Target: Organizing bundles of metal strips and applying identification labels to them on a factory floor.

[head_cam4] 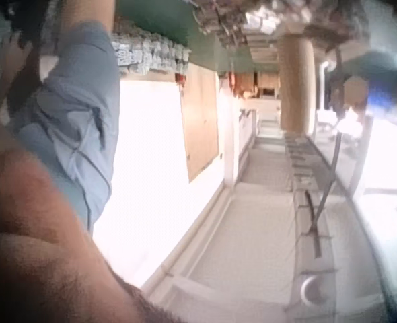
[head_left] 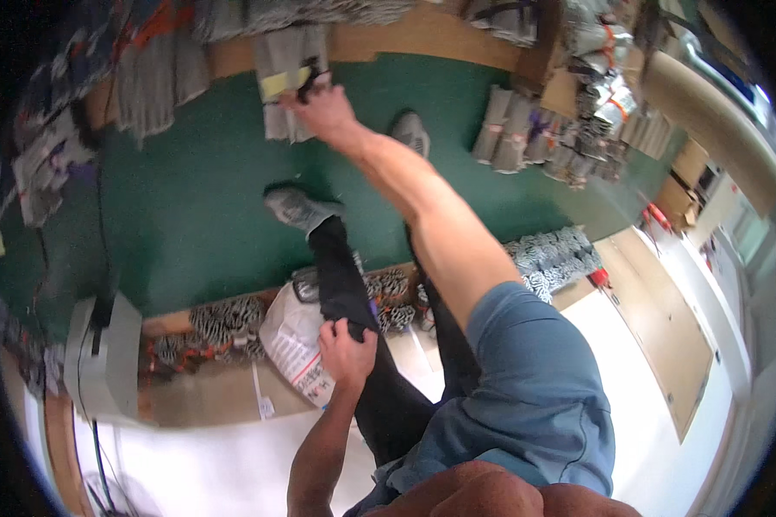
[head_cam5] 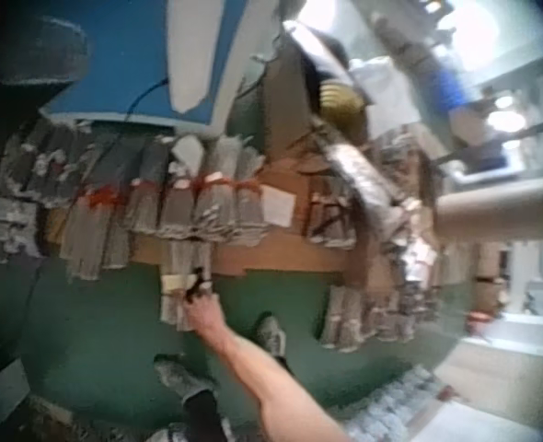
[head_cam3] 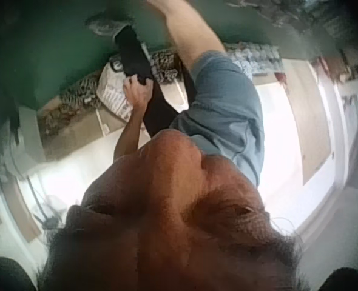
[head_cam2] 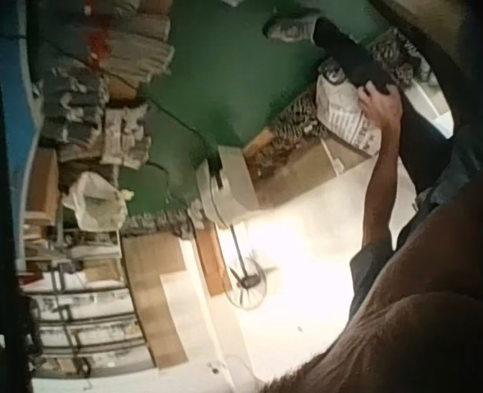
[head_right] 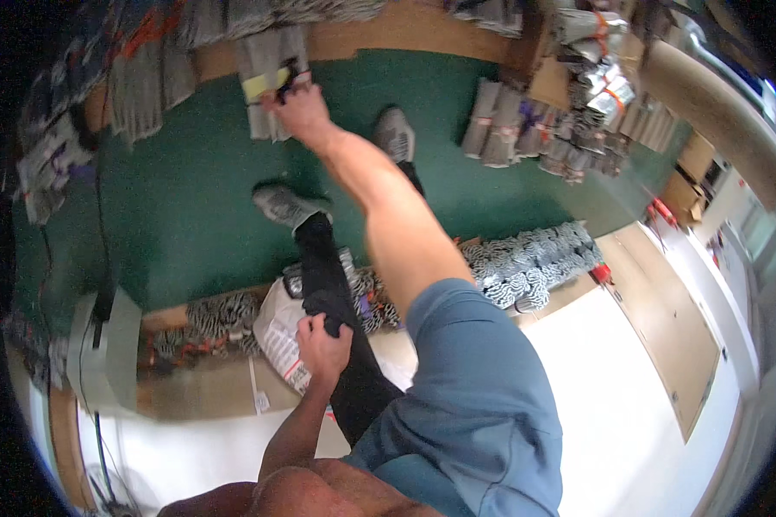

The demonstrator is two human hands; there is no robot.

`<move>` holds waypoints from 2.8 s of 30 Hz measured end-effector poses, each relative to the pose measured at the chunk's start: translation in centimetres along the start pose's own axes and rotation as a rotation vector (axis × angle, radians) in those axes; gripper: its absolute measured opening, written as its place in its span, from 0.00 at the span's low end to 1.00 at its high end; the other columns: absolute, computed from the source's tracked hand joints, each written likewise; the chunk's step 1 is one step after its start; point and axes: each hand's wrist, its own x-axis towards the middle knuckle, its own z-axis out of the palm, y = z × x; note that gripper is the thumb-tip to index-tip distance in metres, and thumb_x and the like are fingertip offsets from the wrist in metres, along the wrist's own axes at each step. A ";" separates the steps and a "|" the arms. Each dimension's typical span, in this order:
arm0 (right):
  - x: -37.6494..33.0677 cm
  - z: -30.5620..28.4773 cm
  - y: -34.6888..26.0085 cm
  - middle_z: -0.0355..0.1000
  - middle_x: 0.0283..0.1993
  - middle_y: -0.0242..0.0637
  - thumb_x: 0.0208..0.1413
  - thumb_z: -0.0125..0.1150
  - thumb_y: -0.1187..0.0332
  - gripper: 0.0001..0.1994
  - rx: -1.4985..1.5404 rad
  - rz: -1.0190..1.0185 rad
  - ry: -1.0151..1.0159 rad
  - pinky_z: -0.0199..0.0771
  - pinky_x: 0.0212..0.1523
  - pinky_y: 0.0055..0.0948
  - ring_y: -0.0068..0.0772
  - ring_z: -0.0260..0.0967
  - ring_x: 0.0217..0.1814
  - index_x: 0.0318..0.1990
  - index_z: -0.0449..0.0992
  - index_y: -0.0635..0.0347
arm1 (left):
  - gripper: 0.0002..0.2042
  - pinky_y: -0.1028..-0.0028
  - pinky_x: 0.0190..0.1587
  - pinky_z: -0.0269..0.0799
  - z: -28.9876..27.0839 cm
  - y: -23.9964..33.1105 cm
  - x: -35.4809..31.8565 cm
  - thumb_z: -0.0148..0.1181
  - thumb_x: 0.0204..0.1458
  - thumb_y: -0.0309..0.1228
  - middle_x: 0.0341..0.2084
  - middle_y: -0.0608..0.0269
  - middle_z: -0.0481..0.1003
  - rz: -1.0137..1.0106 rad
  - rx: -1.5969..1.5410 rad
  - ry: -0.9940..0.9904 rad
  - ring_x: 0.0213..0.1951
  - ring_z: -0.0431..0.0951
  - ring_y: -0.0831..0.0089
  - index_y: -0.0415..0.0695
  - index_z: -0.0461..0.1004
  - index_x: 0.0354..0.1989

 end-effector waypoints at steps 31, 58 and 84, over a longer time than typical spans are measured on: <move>-18.2 0.0 5.7 0.77 0.40 0.43 0.51 0.52 0.69 0.24 0.293 0.110 -0.492 0.70 0.46 0.51 0.48 0.75 0.46 0.59 0.66 0.54 | 0.22 0.56 0.53 0.67 0.3 2.9 -0.3 0.61 0.41 0.41 0.47 0.49 0.67 -0.013 0.151 -0.014 0.51 0.68 0.49 0.41 0.74 0.44; -36.5 -8.7 9.4 0.40 0.71 0.70 0.47 0.57 0.50 0.51 0.961 0.942 -0.956 0.54 0.67 0.55 0.78 0.47 0.68 0.74 0.33 0.53 | 0.21 0.56 0.53 0.68 -1.7 7.9 0.4 0.58 0.44 0.42 0.47 0.51 0.70 -0.004 0.384 0.019 0.51 0.69 0.52 0.40 0.74 0.43; -39.7 -29.8 9.8 0.55 0.66 0.62 0.52 0.56 0.52 0.42 0.720 0.583 -0.688 0.60 0.65 0.46 0.62 0.56 0.67 0.70 0.47 0.64 | 0.22 0.55 0.54 0.70 2.4 11.3 -3.0 0.55 0.49 0.45 0.49 0.54 0.69 -0.263 0.174 0.072 0.56 0.67 0.54 0.43 0.74 0.48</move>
